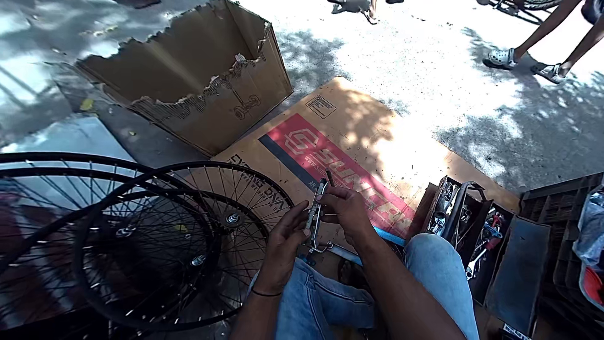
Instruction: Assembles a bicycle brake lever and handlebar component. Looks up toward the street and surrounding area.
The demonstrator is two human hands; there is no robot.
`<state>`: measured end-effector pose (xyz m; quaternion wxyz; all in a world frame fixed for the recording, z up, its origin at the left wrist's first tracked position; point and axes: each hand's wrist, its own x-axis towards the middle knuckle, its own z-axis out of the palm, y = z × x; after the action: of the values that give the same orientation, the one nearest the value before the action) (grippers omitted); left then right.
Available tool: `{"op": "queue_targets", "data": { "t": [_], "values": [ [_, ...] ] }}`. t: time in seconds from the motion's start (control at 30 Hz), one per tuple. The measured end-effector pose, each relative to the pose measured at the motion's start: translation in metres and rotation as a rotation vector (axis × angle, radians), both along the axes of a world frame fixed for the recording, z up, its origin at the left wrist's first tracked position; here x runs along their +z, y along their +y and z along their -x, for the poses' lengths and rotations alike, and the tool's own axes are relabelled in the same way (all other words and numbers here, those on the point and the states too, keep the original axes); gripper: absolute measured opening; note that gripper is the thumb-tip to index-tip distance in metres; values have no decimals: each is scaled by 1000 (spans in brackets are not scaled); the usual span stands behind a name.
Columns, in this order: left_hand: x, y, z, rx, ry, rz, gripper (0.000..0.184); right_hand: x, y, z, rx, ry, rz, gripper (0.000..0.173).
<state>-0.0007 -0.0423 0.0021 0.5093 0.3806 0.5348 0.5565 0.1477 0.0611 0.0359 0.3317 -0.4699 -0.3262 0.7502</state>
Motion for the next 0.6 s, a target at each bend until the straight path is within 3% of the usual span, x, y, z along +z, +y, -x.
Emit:
{"op": "queue_targets", "data": {
  "t": [0.13, 0.2, 0.33, 0.47, 0.6],
  "values": [
    [0, -1, 2, -191, 52, -84, 99, -3, 3, -5, -26, 33, -20, 25],
    [0, -3, 0, -208, 91, -82, 107, -2, 6, -7, -16, 30, -28, 26],
    [-4, -3, -6, -165, 248, 3, 105, -4, 8, -9, -14, 8, -25, 39],
    [-8, -2, -13, -183, 345, 21, 98, -13, 9, -9, -55, -4, -16, 71],
    [-8, 3, -22, -95, 490, 14, 91, -16, 8, -10, -91, 44, -53, 42]
  ]
}}
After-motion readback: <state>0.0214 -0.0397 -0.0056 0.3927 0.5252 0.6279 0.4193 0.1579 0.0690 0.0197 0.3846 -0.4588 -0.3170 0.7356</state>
